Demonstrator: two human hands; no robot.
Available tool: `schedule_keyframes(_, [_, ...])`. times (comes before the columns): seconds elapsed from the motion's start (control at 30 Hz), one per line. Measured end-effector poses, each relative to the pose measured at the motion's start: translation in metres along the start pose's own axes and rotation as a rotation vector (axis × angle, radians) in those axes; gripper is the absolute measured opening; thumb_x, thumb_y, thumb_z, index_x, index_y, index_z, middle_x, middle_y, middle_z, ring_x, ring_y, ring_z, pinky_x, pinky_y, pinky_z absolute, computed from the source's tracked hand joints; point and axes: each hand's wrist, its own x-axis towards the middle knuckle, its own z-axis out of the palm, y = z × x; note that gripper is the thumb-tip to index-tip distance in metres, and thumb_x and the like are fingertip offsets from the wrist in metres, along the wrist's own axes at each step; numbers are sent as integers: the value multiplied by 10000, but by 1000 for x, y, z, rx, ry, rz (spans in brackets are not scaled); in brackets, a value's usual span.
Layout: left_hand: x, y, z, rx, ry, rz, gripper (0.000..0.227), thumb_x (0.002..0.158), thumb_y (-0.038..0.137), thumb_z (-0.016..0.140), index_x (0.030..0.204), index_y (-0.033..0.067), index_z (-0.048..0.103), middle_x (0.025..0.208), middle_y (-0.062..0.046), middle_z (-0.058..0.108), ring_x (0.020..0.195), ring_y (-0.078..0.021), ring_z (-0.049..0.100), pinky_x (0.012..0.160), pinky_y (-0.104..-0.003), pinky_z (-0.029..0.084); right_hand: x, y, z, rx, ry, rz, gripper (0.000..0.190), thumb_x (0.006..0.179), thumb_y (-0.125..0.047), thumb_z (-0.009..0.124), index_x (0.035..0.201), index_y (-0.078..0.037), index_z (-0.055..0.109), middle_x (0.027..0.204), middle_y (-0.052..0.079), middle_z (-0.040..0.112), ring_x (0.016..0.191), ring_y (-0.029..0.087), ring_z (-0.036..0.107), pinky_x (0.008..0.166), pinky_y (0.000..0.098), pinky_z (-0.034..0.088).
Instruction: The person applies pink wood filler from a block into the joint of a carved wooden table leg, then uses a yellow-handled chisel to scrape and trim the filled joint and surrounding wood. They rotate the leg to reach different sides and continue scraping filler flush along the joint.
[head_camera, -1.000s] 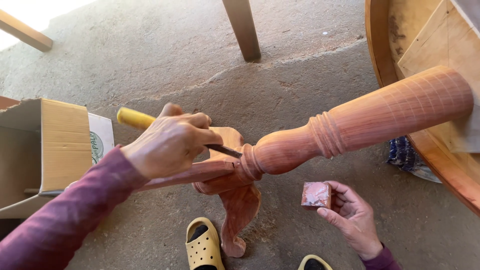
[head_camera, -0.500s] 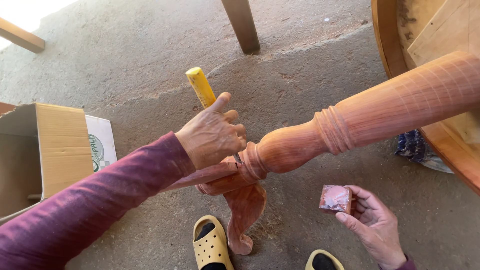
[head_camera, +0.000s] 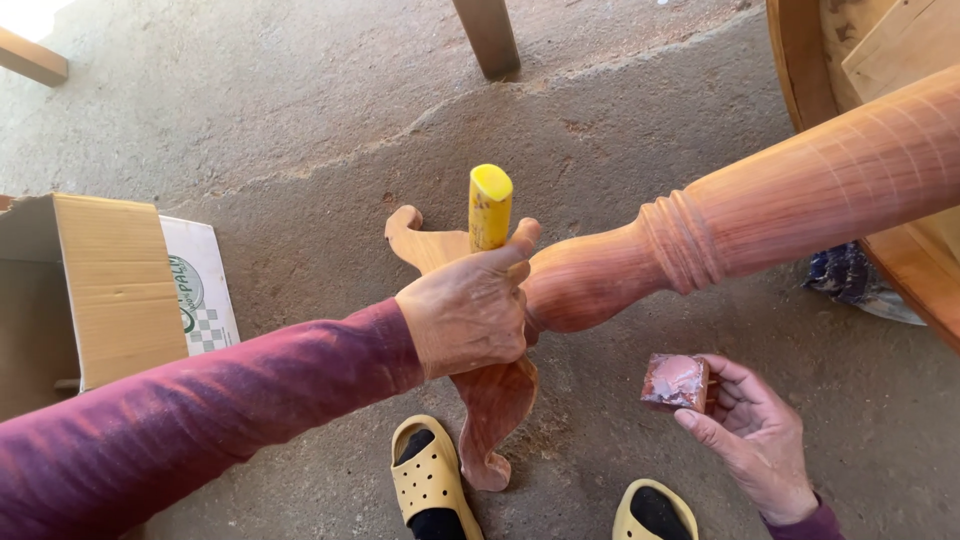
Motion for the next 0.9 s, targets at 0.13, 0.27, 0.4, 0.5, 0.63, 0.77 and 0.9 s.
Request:
schedule_keyframes(0.13, [6,2,-1,-26,-28,32,164,828,340,666,785,225,774,855,-17,768,1099,-297,652,1165,-596,143,-3,-1,-1,-5,5,-5,654,792,-18,768,1399,40,533,1273,161,671,1142,222,679,991,386,562])
schedule_keyframes(0.27, [9,4,2,-10,-45,62,143,837,323,667,796,234,772,821,-7,775,1093,-322,660,1164,-609,148,-5,-1,-2,-15,12,-18,665,789,-13,768,1407,39,527,1272,160,670,1150,219,674,996,379,555])
schedule_keyframes(0.4, [12,7,-5,44,-58,92,153,827,335,658,812,233,771,823,-24,776,1055,-321,676,1147,-609,162,-6,-2,-3,-5,9,-31,663,795,-9,766,1410,40,524,1275,163,670,1150,220,673,997,379,557])
schedule_keyframes(0.5, [18,21,-3,143,-52,143,195,889,321,627,826,213,777,827,-50,786,954,-270,710,1082,-606,260,-7,-2,-3,2,8,-37,665,790,-4,768,1406,40,521,1280,161,667,1157,217,672,1005,377,552])
schedule_keyframes(0.63, [32,37,15,238,-4,171,116,832,280,669,807,220,764,797,39,750,928,-199,689,1115,-537,247,-7,-2,-2,7,5,-31,670,786,-3,771,1407,35,523,1273,162,668,1150,217,673,1002,378,554])
schedule_keyframes(0.77, [43,24,6,265,-35,347,181,906,337,663,766,269,755,769,78,733,910,-168,681,1127,-447,267,-6,-5,0,-29,21,-23,666,773,-14,780,1391,26,533,1272,161,676,1141,217,681,1005,381,561])
schedule_keyframes(0.9, [55,17,11,370,-54,389,290,991,318,605,741,303,752,735,96,754,874,-162,704,1100,-482,264,-7,-8,2,7,1,-53,660,779,-26,784,1388,23,534,1271,155,675,1138,214,681,997,380,560])
